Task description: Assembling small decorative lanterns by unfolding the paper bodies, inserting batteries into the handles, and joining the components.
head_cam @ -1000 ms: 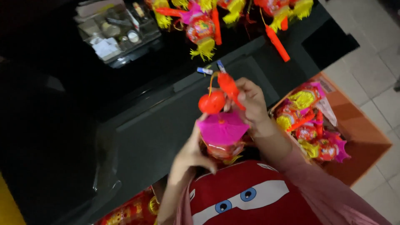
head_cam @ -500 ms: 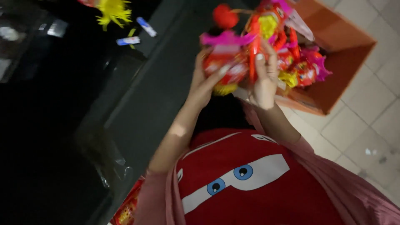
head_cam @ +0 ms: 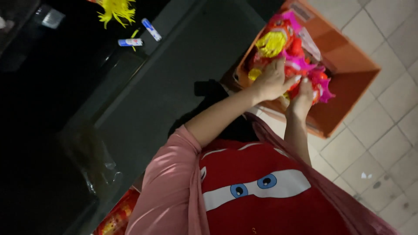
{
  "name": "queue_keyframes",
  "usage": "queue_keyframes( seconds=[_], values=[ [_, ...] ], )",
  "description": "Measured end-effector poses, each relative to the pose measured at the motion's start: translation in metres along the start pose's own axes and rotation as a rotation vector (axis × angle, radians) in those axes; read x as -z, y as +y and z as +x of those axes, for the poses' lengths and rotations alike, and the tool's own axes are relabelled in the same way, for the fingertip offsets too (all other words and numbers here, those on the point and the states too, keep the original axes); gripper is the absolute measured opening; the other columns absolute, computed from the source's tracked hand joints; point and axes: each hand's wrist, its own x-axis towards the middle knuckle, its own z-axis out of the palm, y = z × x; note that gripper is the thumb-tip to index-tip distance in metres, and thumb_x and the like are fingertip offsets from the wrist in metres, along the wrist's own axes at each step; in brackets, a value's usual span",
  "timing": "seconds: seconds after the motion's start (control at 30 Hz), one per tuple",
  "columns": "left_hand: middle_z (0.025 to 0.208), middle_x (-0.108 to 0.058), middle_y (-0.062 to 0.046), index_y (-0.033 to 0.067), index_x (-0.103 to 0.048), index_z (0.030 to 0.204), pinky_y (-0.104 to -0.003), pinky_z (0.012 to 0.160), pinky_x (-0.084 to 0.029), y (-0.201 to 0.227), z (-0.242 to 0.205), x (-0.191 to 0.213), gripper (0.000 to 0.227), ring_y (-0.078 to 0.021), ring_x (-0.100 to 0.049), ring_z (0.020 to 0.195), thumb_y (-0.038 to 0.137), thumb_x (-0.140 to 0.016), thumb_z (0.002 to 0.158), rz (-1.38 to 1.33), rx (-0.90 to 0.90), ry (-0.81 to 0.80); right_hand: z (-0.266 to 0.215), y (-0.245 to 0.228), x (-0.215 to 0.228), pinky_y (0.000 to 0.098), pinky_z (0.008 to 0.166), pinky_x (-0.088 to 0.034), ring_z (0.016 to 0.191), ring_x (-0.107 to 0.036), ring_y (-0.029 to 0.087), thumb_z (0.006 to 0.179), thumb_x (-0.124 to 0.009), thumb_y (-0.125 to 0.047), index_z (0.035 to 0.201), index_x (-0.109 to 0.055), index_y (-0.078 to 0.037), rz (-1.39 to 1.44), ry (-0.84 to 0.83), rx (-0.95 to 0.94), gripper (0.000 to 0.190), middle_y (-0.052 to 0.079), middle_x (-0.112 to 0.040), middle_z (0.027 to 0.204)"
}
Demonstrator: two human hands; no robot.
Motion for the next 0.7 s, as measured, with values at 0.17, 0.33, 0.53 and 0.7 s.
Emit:
queue_keyframes(
  seconds=[0.17,0.33,0.53,0.7],
  values=[
    [0.152,-0.04,-0.027,0.0015,-0.021,0.157,-0.056,0.118,-0.042,-0.018,0.001,0.01,0.092,-0.044,-0.043,0.146,0.061,-0.056,0.097,0.076,0.083,-0.106,-0.003,-0.016,-0.003,0.0541,0.096,-0.048,0.125,-0.052,0.05,0.104,-0.07,-0.046,0.137,-0.064,-0.009,-0.211,-0.036,-0.266,0.05,0.031,-0.054,0.136],
    [0.16,-0.03,-0.03,0.0038,-0.022,0.158,-0.056,0.123,-0.034,0.017,-0.029,0.086,0.088,-0.0471,-0.034,0.15,0.061,-0.052,0.099,0.007,0.091,-0.207,0.013,-0.049,-0.033,0.0599,0.111,-0.04,0.137,-0.043,0.046,0.106,-0.074,-0.006,0.145,-0.058,-0.001,-0.241,-0.165,0.398,0.043,0.03,-0.05,0.142],
    [0.114,-0.069,-0.018,0.0127,-0.059,0.137,-0.052,0.101,-0.053,0.018,-0.085,0.197,0.045,-0.0426,-0.065,0.116,0.021,-0.072,0.095,-0.231,-0.381,0.278,-0.027,-0.178,-0.139,0.0541,0.118,-0.024,0.138,-0.04,0.041,0.106,-0.074,-0.006,0.125,-0.07,0.0,-0.177,-0.298,0.816,0.02,0.022,-0.051,0.137],
    [0.124,-0.074,-0.006,0.0136,-0.074,0.111,-0.045,0.12,-0.036,-0.013,-0.163,0.307,0.02,-0.0226,-0.067,0.124,0.029,-0.064,0.102,-0.083,-0.12,0.896,-0.065,-0.227,-0.246,0.0413,0.112,-0.041,0.128,-0.053,0.032,0.1,-0.083,-0.021,0.137,-0.056,-0.004,-0.18,-0.698,0.986,0.049,0.015,-0.058,0.136]
  ],
)
